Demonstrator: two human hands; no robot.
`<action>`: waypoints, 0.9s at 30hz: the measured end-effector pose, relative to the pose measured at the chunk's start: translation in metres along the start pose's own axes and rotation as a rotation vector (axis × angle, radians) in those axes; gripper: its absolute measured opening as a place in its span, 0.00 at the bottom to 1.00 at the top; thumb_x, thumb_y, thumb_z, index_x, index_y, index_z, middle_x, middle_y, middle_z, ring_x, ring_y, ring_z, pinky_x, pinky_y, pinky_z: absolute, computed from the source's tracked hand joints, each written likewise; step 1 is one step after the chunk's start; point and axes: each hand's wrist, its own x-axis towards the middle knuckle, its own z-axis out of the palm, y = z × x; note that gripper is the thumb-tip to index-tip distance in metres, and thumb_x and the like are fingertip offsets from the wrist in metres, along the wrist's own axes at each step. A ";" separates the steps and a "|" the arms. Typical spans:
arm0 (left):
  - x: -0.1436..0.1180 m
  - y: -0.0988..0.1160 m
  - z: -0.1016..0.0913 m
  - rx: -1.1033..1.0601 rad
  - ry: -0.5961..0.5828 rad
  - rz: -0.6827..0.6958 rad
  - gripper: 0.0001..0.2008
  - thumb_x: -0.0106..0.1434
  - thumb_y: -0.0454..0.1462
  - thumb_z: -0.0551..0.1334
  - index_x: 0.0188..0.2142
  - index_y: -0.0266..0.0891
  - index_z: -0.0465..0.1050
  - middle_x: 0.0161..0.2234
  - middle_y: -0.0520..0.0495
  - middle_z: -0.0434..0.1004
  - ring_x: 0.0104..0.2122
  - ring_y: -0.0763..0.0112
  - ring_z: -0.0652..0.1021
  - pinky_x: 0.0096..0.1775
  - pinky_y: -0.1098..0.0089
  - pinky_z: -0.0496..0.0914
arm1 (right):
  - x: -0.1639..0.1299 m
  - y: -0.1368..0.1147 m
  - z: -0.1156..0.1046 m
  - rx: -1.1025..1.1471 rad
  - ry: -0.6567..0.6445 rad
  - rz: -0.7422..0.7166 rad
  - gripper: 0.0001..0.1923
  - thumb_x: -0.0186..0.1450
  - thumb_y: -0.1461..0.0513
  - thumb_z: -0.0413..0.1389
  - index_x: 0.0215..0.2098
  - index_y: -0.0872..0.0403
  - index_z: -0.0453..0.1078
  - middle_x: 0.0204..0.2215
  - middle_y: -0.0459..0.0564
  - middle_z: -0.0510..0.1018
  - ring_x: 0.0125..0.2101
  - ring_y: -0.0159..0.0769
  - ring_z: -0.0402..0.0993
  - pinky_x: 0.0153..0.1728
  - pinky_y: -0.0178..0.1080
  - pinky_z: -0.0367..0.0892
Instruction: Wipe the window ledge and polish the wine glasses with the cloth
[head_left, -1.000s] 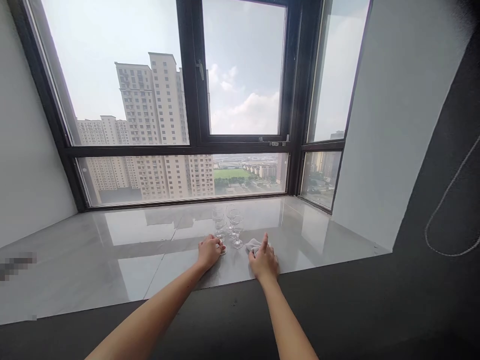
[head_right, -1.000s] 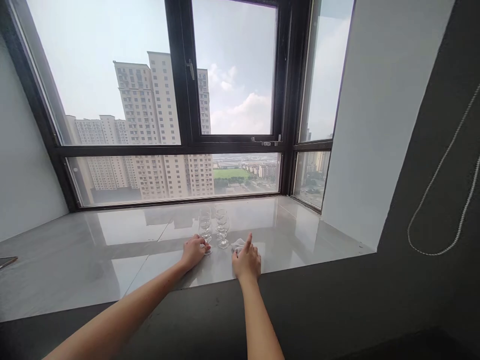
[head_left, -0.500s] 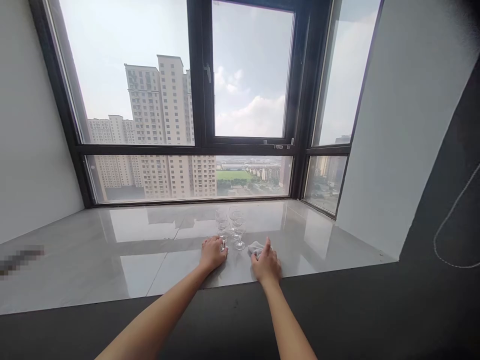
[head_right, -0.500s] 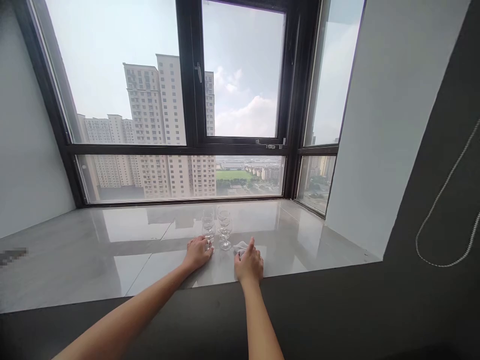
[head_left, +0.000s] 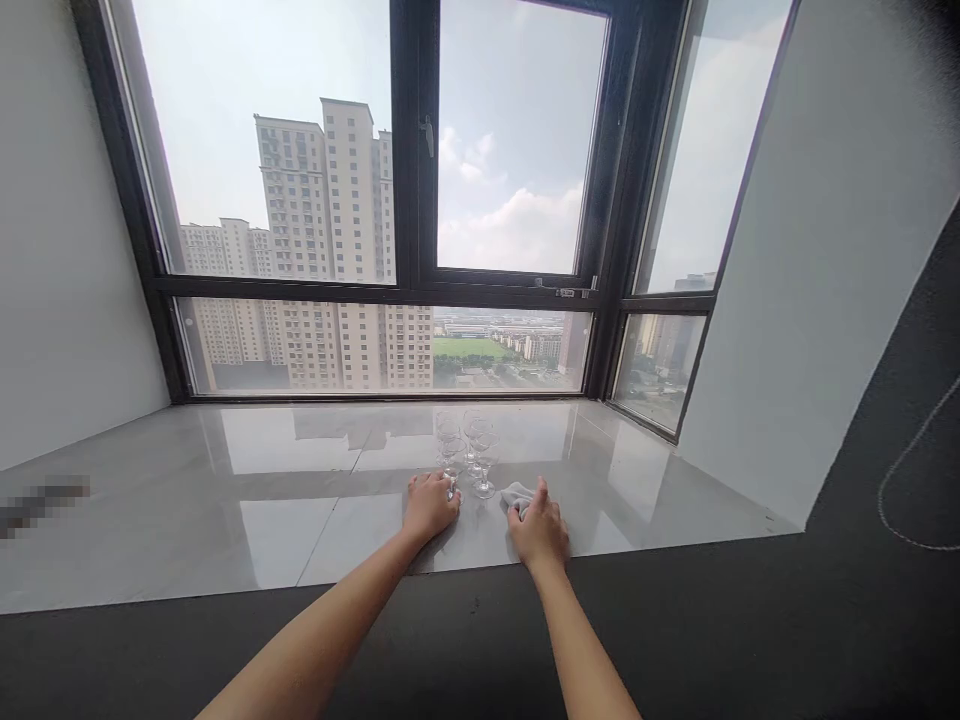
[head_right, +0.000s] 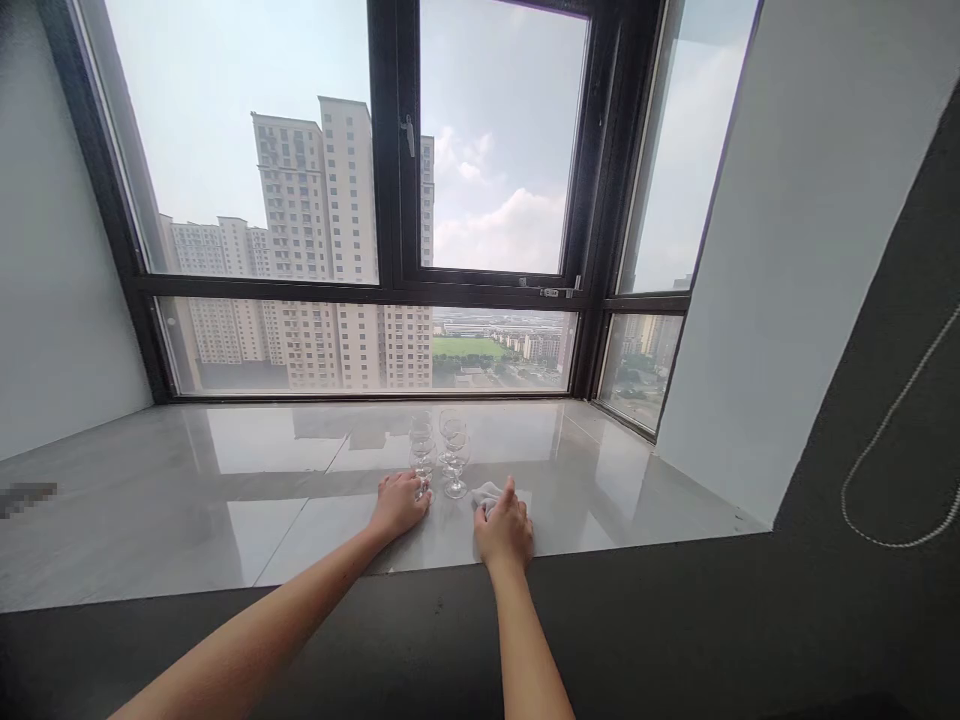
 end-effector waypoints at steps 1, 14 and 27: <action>0.000 0.001 0.000 -0.003 0.002 0.000 0.16 0.63 0.45 0.55 0.45 0.47 0.76 0.55 0.43 0.70 0.58 0.56 0.64 0.61 0.49 0.46 | 0.000 0.000 -0.001 -0.003 -0.003 -0.001 0.35 0.65 0.57 0.47 0.66 0.62 0.43 0.55 0.62 0.68 0.54 0.46 0.63 0.49 0.43 0.58; -0.001 0.002 0.000 0.022 -0.006 -0.003 0.17 0.64 0.45 0.54 0.44 0.43 0.76 0.57 0.41 0.68 0.58 0.54 0.64 0.60 0.50 0.48 | -0.002 -0.003 -0.006 0.003 -0.022 0.028 0.33 0.65 0.56 0.46 0.65 0.60 0.47 0.52 0.62 0.69 0.54 0.46 0.64 0.49 0.43 0.59; 0.002 -0.004 0.004 0.007 -0.054 -0.022 0.18 0.65 0.47 0.51 0.45 0.48 0.77 0.59 0.46 0.66 0.60 0.51 0.60 0.60 0.45 0.41 | -0.002 -0.002 -0.006 0.008 -0.026 0.032 0.32 0.65 0.56 0.46 0.64 0.59 0.48 0.53 0.60 0.69 0.53 0.46 0.64 0.49 0.43 0.60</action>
